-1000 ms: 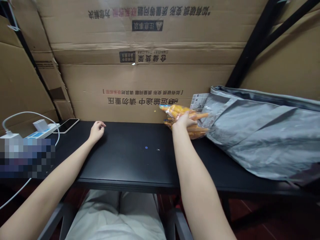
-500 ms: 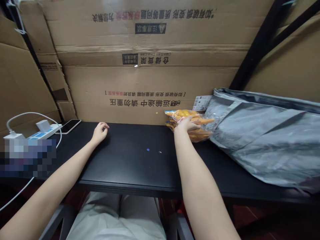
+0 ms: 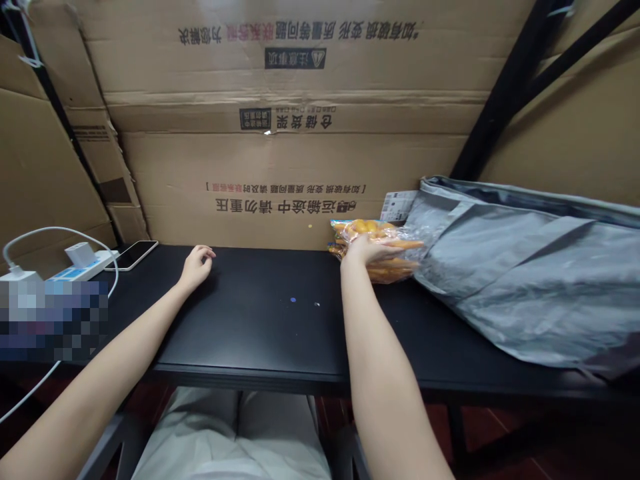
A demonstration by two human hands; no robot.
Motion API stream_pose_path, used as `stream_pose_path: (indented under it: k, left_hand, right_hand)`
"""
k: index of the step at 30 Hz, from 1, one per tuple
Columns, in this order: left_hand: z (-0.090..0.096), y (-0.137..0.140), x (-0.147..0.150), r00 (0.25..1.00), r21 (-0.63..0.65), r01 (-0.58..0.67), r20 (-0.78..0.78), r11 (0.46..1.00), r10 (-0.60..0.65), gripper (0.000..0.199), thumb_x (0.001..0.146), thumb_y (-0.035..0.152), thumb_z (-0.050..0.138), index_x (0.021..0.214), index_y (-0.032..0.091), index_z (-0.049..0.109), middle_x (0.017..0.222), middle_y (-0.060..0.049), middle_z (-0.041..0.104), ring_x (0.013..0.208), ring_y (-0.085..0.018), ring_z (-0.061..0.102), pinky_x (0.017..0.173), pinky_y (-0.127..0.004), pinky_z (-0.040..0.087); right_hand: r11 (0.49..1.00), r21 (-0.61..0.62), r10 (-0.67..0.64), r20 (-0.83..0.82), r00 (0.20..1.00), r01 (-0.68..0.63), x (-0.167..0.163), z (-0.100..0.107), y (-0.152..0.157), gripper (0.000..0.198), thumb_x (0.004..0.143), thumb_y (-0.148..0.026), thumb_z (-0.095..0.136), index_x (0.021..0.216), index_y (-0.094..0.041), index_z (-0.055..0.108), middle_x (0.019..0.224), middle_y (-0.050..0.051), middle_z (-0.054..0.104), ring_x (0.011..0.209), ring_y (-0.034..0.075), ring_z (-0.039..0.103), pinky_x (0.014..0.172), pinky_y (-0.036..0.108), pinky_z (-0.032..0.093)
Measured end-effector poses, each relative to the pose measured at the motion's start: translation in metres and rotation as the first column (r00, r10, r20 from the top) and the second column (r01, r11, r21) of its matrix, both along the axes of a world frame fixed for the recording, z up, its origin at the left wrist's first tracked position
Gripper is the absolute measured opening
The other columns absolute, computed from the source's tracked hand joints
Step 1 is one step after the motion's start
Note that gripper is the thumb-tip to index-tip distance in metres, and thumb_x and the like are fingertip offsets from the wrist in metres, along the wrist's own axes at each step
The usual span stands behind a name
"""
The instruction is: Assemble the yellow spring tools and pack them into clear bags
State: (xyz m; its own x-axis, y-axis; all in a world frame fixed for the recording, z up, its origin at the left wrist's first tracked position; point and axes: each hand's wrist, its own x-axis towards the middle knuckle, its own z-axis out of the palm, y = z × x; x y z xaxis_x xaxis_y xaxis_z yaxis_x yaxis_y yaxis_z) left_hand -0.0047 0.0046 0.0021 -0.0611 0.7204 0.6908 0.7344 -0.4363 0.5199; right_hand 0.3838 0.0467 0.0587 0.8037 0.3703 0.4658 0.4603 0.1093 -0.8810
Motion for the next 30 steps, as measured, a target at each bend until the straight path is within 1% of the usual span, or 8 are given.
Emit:
stream_pose_path:
  k: [3, 6, 10, 14, 17, 19, 24, 30]
  left_hand:
    - [0.0, 0.0, 0.001, 1.0, 0.002, 0.009, -0.003, 1.0, -0.009, 0.019, 0.072, 0.006, 0.044, 0.071, 0.02, 0.057, 0.091, -0.004, 0.058, 0.082, -0.015, 0.059, 0.078, -0.029, 0.047]
    - [0.0, 0.0, 0.001, 1.0, -0.007, 0.007, -0.006, 1.0, -0.007, 0.018, 0.072, 0.006, 0.045, 0.071, 0.02, 0.057, 0.091, -0.004, 0.058, 0.081, -0.015, 0.058, 0.077, -0.028, 0.047]
    - [0.0, -0.001, 0.0, 1.0, -0.025, 0.003, -0.02, 1.0, -0.004, 0.019, 0.072, 0.006, 0.045, 0.073, 0.019, 0.059, 0.092, -0.004, 0.059, 0.078, -0.014, 0.058, 0.076, -0.027, 0.047]
    - [0.004, -0.004, 0.002, 0.994, -0.125, -0.031, -0.11, 0.992, 0.017, 0.021, 0.075, 0.008, 0.044, 0.076, 0.018, 0.061, 0.091, -0.004, 0.061, 0.081, -0.015, 0.059, 0.079, -0.027, 0.047]
    - [0.01, -0.01, 0.004, 0.975, -0.215, -0.085, -0.218, 0.973, 0.037, 0.023, 0.079, 0.01, 0.043, 0.083, 0.018, 0.065, 0.094, -0.005, 0.064, 0.089, -0.016, 0.06, 0.084, -0.028, 0.047]
    - [0.018, -0.016, 0.004, 0.95, -0.282, -0.135, -0.31, 0.95, 0.043, 0.024, 0.08, 0.013, 0.044, 0.09, 0.018, 0.066, 0.101, -0.007, 0.065, 0.096, -0.018, 0.06, 0.087, -0.029, 0.047]
    - [0.052, -0.033, -0.007, 0.901, -0.465, -0.258, -0.433, 0.847, 0.037, 0.028, 0.084, 0.031, 0.05, 0.102, 0.018, 0.066, 0.106, -0.01, 0.068, 0.098, -0.023, 0.062, 0.087, -0.034, 0.047]
    - [0.077, -0.069, -0.045, 0.874, -0.163, -0.447, -0.291, 0.879, 0.39, 0.027, 0.083, 0.032, 0.047, 0.096, 0.015, 0.063, 0.1, -0.012, 0.066, 0.1, -0.026, 0.061, 0.09, -0.039, 0.047]
  right_hand:
    - [0.995, -0.012, -0.104, -0.089, 0.991, 0.103, -0.015, 0.0, -0.019, 0.084, 0.073, -0.009, 0.048, 0.147, -0.004, 0.009, 0.15, 0.027, 0.013, 0.144, 0.033, 0.004, 0.115, 0.056, 0.004]
    - [0.997, 0.079, -0.018, 0.233, 0.972, 0.0, -0.035, 0.0, -0.035, 0.083, 0.074, -0.01, 0.045, 0.148, -0.008, 0.006, 0.154, 0.023, 0.006, 0.145, 0.028, -0.002, 0.114, 0.055, 0.005]
    - [0.957, -0.081, 0.271, 0.591, 0.76, -0.278, -0.06, -0.014, -0.039, 0.069, 0.08, -0.012, 0.042, 0.146, -0.015, 0.021, 0.155, 0.018, 0.013, 0.145, 0.028, 0.003, 0.112, 0.06, 0.014]
    - [0.799, -0.445, 0.6, 0.646, 0.472, -0.405, -0.07, -0.049, -0.024, 0.056, 0.083, -0.013, 0.043, 0.138, -0.014, 0.038, 0.153, 0.018, 0.024, 0.141, 0.027, 0.023, 0.111, 0.059, 0.017]
    - [0.587, -0.75, 0.788, 0.442, 0.429, -0.305, -0.07, -0.069, -0.014, 0.042, 0.088, -0.021, 0.044, 0.128, -0.01, 0.052, 0.144, 0.02, 0.041, 0.133, 0.03, 0.039, 0.108, 0.054, 0.028]
    - [0.522, -0.813, 0.819, 0.393, 0.419, -0.257, -0.07, -0.075, -0.012, 0.038, 0.092, -0.023, 0.04, 0.124, -0.011, 0.057, 0.137, 0.017, 0.051, 0.127, 0.027, 0.047, 0.107, 0.046, 0.033]
    - [0.541, -0.813, 0.806, 0.429, 0.409, -0.214, -0.073, -0.072, -0.015, 0.039, 0.093, -0.022, 0.039, 0.125, -0.011, 0.058, 0.134, 0.014, 0.055, 0.124, 0.024, 0.051, 0.105, 0.037, 0.036]
    - [0.539, -0.82, 0.804, 0.431, 0.41, -0.194, -0.077, -0.068, -0.021, 0.04, 0.093, -0.021, 0.038, 0.126, -0.009, 0.057, 0.134, 0.014, 0.054, 0.123, 0.024, 0.051, 0.105, 0.036, 0.036]
